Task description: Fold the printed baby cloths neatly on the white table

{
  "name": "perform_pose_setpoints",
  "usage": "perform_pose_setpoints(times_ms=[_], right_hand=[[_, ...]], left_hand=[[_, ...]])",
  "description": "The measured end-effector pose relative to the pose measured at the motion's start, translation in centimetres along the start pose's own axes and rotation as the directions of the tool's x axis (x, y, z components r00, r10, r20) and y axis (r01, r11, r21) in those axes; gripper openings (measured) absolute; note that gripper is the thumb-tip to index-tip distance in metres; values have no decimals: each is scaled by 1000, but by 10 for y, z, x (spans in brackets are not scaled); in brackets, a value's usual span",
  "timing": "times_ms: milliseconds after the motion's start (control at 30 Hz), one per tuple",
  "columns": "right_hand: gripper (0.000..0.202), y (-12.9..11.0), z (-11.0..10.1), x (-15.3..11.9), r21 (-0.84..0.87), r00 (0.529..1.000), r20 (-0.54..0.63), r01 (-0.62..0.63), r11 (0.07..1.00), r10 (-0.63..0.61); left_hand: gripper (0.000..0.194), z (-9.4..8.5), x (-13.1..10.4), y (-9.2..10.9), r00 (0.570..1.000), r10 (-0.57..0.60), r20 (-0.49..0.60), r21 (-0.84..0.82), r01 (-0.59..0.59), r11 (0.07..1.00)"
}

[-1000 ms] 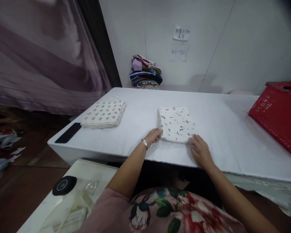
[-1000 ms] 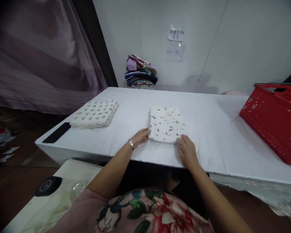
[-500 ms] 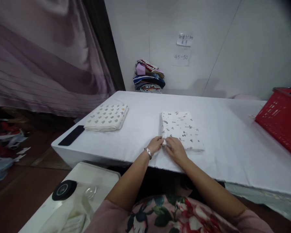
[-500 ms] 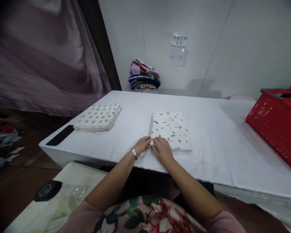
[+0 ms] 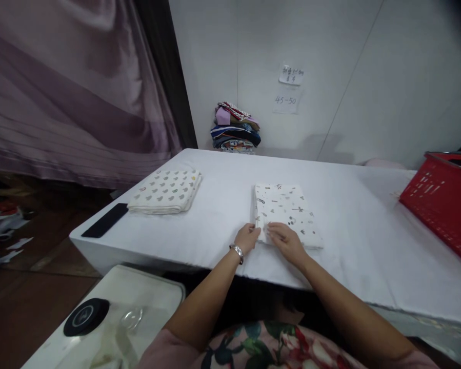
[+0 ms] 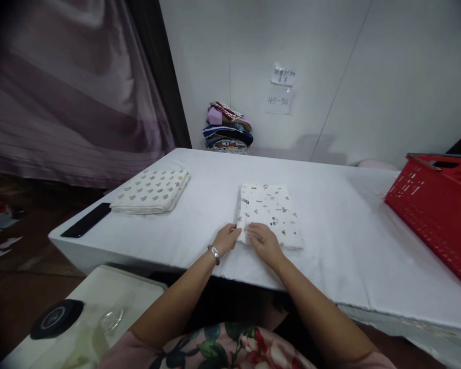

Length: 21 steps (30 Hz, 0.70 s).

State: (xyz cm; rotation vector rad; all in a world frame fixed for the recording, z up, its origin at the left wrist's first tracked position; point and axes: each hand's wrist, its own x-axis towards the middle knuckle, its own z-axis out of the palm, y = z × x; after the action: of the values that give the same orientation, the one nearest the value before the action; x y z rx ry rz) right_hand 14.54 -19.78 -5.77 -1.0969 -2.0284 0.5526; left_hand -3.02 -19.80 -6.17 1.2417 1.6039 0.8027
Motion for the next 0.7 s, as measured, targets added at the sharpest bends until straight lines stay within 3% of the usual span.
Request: perform_pose_setpoints(times_ms=[67, 167, 333, 433, 500, 533, 633, 700], right_hand=[[30, 11, -13, 8, -134, 999, -45, -21, 991, 15], [39, 25, -25, 12, -420, 993, 34, -92, 903, 117], [47, 29, -21, 7, -638, 956, 141, -110, 762, 256], [47, 27, -17, 7, -652, 957, 135, -108, 751, 255], [47, 27, -17, 7, -639, 958, 136, -110, 761, 253], [47, 27, -18, 7, -629, 958, 137, -113, 769, 253], [49, 26, -20, 6, -594, 959, 145, -113, 796, 244], [50, 25, -21, 5, -573, 959, 150, -115, 812, 242]], left_hand=[[36, -2, -4, 2, 1000, 15, -27, 79, -13, 997], [39, -6, -11, 8, 993, 95, -73, 292, -70, 954], [33, -4, -19, 39, 970, 233, -74, 605, -142, 784], [34, 10, -10, 62, 882, 471, 9, 660, -359, 660], [40, 20, 3, 69, 824, 559, 89, 664, -467, 583], [42, 24, 11, 69, 830, 545, 117, 672, -470, 572], [48, 27, 32, 56, 920, 367, 139, 686, -357, 634], [49, 25, 42, 44, 944, 307, 124, 671, -308, 674]])
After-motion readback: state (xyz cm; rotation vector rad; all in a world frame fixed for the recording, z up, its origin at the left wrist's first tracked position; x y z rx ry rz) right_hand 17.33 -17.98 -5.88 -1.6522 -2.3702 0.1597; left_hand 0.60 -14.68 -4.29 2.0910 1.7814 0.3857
